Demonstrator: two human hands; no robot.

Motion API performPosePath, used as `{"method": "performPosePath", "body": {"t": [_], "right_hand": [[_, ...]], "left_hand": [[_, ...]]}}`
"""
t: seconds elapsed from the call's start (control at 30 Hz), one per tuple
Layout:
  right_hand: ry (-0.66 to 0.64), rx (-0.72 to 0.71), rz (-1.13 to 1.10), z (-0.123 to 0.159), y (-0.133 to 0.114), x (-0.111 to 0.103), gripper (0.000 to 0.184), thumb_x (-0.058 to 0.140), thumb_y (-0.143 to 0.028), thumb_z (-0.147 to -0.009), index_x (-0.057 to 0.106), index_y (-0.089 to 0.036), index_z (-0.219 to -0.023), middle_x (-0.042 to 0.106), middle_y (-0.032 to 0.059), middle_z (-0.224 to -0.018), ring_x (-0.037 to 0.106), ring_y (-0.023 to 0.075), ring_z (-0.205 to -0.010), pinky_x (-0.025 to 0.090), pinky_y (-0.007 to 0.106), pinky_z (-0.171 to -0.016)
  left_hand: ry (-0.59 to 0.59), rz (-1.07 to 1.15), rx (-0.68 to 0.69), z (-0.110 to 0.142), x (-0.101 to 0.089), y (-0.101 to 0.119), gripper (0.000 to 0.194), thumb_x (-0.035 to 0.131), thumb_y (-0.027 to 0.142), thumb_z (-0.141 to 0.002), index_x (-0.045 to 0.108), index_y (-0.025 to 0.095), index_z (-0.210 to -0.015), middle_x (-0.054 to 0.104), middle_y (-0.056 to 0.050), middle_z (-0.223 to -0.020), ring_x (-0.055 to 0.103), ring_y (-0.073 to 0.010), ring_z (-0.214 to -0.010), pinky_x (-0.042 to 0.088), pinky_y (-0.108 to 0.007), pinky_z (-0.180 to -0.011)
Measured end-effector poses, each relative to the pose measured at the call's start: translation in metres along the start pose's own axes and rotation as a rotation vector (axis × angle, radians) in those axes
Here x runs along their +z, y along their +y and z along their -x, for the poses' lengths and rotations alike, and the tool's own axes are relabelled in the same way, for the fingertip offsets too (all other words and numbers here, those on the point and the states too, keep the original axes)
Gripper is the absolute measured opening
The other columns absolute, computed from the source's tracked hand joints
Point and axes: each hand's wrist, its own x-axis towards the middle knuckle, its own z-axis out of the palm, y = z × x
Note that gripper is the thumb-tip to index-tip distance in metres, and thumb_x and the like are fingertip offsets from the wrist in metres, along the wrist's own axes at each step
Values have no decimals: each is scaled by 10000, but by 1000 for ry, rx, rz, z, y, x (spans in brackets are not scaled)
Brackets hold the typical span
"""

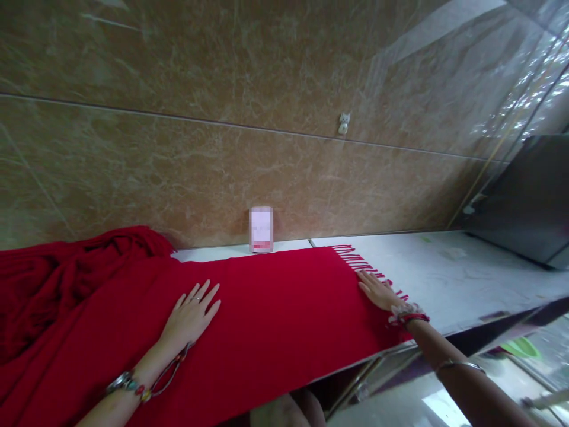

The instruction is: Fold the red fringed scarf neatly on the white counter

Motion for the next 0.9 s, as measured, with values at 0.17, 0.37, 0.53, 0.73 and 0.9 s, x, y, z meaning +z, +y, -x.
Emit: {"method": "performPosePath", "body": {"t": [0.17,0.37,0.53,0.73,0.9], "right_hand": [[59,-109,-114,7,-61,-20,483,244,-283,-875,270,-105,-1324,210,122,-1401,125,242,-1284,190,495,-1006],[38,-697,-360,56,-239,-31,530,236,-405,-878,223,-144,-1339,202,94,-1408,145,233,-1284,179,513,-1004],[-24,-812,-364,88,-273,-17,498,283,-396,-871,267,-190,-1324,281,73,-1382,198,222,-1271,134,523,-1012],[38,-471,-145,66,-134,4,463,240,-353,-871,289,-245,-1319,297,46,-1376,213,216,-1267,193,512,-992],[88,-127,-5,54,12,24,460,203,-288,-853,349,-259,-1288,333,70,-1356,273,259,-1241,280,564,-925]], "left_hand": [[9,-7,-7,5,-9,3,462,316,304,-817,416,181,-1251,342,-95,-1343,302,-251,-1231,276,-435,-966],[66,-22,2,37,-14,-12,470,311,330,-821,400,194,-1262,317,-98,-1357,288,-268,-1236,279,-449,-958],[33,-27,39,60,-2,-27,473,325,346,-810,405,210,-1256,361,-66,-1338,298,-223,-1235,279,-393,-974],[34,-26,47,60,-3,-28,478,318,346,-808,396,217,-1261,357,-53,-1341,291,-213,-1239,266,-381,-980],[33,9,42,62,-2,-28,487,312,352,-808,390,207,-1267,361,-63,-1337,289,-225,-1240,268,-395,-977]]}}
